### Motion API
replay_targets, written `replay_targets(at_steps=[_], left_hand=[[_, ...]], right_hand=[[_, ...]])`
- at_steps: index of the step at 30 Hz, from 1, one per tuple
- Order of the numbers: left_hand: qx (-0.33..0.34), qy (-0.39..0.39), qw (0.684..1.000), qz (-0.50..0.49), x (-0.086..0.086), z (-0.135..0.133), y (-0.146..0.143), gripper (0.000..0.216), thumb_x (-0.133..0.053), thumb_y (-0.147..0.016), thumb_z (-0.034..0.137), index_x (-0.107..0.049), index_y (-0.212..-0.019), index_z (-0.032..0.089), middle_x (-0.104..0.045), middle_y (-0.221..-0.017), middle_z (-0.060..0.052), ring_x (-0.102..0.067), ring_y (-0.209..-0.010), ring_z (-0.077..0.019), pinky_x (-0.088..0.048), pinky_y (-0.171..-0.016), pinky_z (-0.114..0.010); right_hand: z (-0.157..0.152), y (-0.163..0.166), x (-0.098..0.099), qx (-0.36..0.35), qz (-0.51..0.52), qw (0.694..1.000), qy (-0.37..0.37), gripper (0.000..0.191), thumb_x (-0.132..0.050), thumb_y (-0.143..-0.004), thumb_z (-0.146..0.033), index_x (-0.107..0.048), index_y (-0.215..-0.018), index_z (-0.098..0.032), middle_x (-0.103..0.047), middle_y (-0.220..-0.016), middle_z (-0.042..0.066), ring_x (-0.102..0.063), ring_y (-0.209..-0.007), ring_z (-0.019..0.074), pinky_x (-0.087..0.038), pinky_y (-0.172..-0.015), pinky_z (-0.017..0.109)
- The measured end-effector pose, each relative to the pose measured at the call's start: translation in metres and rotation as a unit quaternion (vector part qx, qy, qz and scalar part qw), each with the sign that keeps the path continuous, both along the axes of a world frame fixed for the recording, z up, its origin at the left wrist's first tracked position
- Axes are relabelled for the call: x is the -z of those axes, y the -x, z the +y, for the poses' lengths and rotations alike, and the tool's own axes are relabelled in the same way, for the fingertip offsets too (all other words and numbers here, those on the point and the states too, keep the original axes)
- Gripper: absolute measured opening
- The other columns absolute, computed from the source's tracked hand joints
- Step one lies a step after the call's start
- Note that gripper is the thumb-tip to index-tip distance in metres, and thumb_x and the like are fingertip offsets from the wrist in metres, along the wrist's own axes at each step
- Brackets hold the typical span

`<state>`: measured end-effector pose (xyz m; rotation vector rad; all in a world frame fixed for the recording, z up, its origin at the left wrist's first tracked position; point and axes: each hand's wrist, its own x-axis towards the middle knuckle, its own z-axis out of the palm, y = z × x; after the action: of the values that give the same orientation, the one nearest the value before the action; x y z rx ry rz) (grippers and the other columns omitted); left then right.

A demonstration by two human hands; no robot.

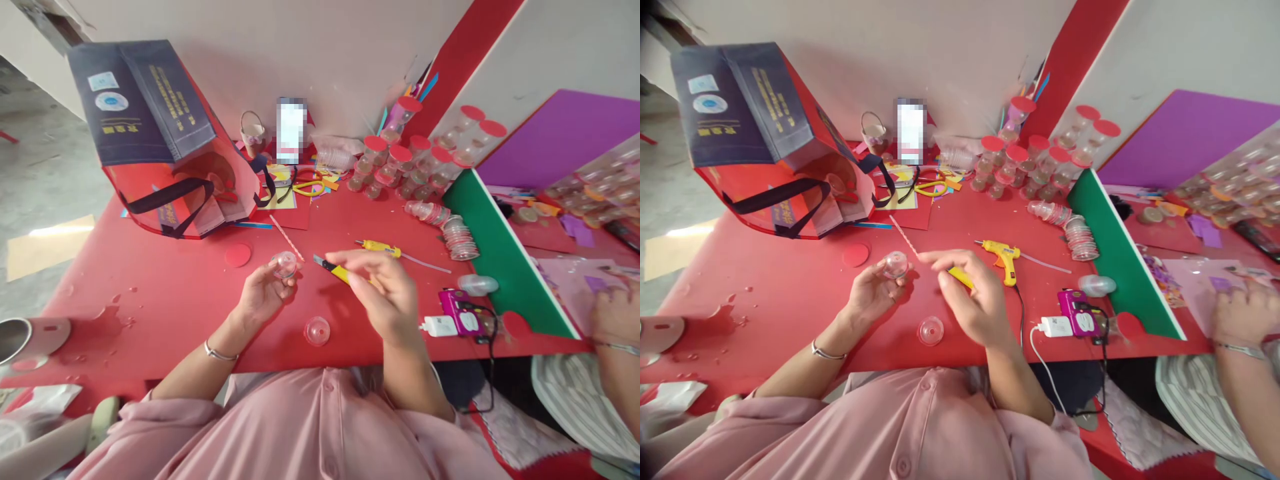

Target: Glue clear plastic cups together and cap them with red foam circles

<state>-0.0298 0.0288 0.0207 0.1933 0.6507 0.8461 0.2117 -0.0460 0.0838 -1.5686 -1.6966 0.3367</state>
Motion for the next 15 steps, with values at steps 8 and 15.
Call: replay_targets(at_steps=[8, 15], left_hand=[[0.006, -0.009, 1.000, 0.010, 0.002, 0.001, -0.004, 0.023, -0.072, -0.083, 0.028, -0.071, -0.100, 0.013, -0.076, -0.103, -0.014, -0.065, -0.065, -0.0133, -0.047, -0.047, -0.019], [0.000, -0.052, 0.997, 0.048, 0.001, 0.000, -0.005, 0.033, -0.077, -0.083, 0.032, -0.069, -0.110, 0.014, -0.075, -0.111, -0.013, -0.072, -0.073, -0.0165, -0.053, -0.050, -0.020]], right_hand=[[0.009, 0.008, 0.074, 0.118, -0.250, 0.956, 0.101, 0.046, -0.072, -0.093, -0.042, -0.064, -0.132, -0.018, -0.069, -0.118, 0.019, -0.061, -0.109, 0.0342, -0.048, -0.090, 0.047], [-0.008, -0.006, 0.074, 0.085, -0.143, 0.984, 0.056, 0.039, -0.054, -0.104, -0.042, -0.065, -0.134, -0.018, -0.064, -0.108, 0.013, -0.063, -0.099, 0.0266, -0.052, -0.084, 0.040]])
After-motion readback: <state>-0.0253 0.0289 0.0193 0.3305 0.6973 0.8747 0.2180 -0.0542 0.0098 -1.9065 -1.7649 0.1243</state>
